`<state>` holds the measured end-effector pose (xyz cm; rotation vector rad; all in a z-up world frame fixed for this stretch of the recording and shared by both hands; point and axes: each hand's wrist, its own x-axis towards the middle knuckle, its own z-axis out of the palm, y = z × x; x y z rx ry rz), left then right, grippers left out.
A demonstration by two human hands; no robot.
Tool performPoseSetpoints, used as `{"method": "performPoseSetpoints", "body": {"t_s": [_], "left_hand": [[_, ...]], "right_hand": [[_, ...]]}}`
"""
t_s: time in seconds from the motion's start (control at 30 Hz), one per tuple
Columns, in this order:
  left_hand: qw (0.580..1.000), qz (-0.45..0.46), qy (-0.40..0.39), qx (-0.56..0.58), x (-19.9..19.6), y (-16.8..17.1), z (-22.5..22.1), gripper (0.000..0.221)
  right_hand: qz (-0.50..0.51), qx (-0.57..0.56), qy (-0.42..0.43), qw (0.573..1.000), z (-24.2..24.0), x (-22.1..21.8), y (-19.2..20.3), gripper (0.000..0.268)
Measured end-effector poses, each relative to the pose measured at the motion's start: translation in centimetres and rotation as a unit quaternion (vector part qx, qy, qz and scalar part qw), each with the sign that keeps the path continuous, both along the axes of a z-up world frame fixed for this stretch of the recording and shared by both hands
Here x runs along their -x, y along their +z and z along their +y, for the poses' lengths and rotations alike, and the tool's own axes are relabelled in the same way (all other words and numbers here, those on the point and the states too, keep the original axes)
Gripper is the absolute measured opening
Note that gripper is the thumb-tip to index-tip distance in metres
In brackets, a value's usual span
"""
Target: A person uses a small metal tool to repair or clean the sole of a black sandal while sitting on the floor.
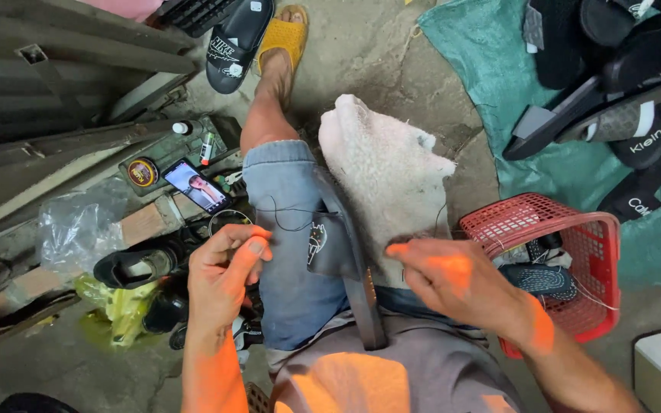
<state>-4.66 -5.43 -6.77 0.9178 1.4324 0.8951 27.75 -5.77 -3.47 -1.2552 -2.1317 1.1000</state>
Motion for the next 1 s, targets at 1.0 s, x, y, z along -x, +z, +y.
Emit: {"method": "performPoseSetpoints", "body": {"t_s": [1.0], "left_hand": [[0.956,0.256,-0.136,-0.047,1.4,11.6,-13.7,0.020]], "right_hand": [[0.035,-0.002,-0.104,0.994,-1.6,3.0,-3.0,0.038]]}}
